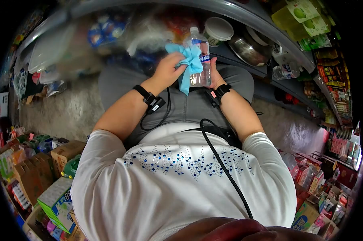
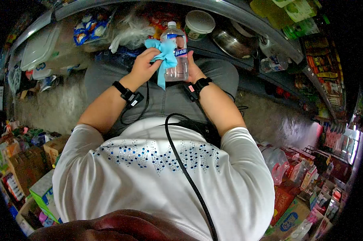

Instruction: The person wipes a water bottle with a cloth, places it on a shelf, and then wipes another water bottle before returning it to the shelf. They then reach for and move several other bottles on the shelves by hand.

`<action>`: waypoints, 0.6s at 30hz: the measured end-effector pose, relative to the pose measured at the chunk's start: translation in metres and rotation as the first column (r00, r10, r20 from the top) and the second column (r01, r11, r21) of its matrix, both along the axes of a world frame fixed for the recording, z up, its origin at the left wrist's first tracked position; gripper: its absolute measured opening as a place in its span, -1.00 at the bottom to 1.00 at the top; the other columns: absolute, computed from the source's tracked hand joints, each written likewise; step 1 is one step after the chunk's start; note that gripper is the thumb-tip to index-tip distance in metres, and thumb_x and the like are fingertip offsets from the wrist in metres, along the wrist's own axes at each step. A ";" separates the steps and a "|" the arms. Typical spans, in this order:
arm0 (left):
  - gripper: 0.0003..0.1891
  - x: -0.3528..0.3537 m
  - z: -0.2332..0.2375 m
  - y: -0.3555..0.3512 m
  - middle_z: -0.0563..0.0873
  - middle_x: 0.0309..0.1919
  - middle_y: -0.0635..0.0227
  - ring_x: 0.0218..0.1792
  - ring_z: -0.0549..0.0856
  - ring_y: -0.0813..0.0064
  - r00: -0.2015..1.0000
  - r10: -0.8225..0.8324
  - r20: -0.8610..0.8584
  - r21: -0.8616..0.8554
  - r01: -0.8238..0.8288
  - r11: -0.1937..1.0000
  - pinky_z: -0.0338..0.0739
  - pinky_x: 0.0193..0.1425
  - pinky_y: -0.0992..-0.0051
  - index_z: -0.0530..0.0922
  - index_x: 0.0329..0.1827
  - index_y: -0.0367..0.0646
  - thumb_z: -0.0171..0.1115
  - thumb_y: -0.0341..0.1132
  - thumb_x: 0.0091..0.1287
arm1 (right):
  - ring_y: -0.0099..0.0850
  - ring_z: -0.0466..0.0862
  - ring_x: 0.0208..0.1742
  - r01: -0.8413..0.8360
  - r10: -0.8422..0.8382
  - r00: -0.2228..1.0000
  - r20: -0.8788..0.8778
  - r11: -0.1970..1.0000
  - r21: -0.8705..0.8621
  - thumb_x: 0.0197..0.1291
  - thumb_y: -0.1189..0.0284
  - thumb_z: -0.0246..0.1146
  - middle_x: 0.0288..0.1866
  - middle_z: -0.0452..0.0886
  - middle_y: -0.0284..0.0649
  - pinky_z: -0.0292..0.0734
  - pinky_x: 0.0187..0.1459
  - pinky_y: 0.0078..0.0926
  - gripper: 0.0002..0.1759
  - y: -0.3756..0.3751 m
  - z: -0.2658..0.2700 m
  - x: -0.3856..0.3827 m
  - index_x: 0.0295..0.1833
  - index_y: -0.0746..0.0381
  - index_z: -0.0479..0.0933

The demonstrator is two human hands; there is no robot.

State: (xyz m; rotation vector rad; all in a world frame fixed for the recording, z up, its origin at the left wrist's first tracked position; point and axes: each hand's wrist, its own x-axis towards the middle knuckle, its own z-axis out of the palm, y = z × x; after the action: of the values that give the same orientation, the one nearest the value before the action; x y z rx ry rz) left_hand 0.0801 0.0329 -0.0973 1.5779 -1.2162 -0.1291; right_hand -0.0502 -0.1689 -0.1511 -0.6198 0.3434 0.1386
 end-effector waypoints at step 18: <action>-0.82 0.016 0.002 -0.002 0.67 -0.18 0.02 -0.12 0.68 -0.06 0.954 0.301 0.008 -0.112 -0.298 0.948 0.58 -0.08 0.20 0.63 -0.11 -0.28 0.36 -0.42 0.28 | -0.08 0.74 0.15 -0.061 0.048 0.993 -0.110 0.992 -0.114 0.50 0.04 0.19 0.20 0.66 0.01 0.68 0.22 -0.03 -0.38 0.009 -0.010 0.003 0.41 0.29 0.38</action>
State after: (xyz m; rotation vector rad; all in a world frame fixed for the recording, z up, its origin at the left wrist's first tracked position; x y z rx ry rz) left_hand 0.0965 0.0313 -0.0955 1.6509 -0.9712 0.1518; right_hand -0.0477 -0.1596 -0.1610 -0.7399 0.4409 0.2060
